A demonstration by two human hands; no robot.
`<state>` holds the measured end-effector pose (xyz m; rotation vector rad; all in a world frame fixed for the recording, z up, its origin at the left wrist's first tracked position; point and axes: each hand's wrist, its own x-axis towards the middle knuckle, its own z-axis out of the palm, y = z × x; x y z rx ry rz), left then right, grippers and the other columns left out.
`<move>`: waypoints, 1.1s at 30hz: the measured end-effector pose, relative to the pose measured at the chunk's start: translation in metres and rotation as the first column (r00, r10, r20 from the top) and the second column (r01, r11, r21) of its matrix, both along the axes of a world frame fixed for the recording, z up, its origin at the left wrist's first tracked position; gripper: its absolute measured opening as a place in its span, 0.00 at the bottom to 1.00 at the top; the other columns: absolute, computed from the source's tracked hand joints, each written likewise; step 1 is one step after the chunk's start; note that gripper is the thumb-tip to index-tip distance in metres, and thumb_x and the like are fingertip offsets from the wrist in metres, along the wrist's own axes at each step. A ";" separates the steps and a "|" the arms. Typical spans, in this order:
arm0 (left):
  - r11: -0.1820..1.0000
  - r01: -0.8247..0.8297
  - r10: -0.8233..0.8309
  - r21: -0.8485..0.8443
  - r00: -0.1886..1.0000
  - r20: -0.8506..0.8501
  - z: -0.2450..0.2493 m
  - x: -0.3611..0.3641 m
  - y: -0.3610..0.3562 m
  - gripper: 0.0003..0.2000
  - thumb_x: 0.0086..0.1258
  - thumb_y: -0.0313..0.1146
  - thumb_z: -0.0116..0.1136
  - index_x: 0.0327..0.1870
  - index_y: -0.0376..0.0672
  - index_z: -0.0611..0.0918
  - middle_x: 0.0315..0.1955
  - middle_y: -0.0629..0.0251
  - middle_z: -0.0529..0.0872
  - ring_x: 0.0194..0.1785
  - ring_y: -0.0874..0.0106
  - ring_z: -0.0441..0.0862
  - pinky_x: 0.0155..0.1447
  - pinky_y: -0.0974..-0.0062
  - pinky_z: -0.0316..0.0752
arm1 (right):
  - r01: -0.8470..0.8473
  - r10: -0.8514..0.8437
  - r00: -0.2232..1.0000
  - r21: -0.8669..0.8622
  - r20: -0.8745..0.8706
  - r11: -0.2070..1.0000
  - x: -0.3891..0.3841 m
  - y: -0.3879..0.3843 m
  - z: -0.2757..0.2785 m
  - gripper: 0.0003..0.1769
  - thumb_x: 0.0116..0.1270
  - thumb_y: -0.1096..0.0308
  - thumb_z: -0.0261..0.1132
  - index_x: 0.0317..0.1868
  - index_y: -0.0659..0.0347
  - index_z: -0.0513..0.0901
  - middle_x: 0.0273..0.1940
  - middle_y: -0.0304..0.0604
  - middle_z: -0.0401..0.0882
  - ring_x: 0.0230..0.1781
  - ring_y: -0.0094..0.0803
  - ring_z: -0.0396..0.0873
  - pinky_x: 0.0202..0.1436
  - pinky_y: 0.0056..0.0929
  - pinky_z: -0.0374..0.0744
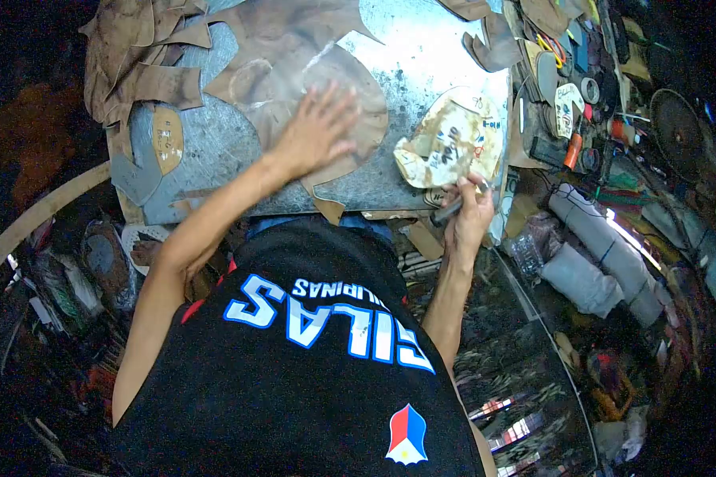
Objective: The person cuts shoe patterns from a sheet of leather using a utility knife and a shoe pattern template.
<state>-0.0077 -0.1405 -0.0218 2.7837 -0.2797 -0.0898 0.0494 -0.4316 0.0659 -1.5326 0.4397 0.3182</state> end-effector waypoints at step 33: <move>0.474 -0.639 0.546 -0.606 0.753 -0.367 0.067 -0.130 0.045 0.13 0.67 0.28 0.61 0.50 0.31 0.81 0.44 0.50 0.84 0.41 0.59 0.85 0.45 0.68 0.79 | -0.295 0.287 0.954 -0.093 -0.091 0.951 0.041 0.028 -0.024 0.10 0.68 0.75 0.62 0.48 0.67 0.77 0.30 0.44 0.82 0.25 0.26 0.80 0.23 0.21 0.77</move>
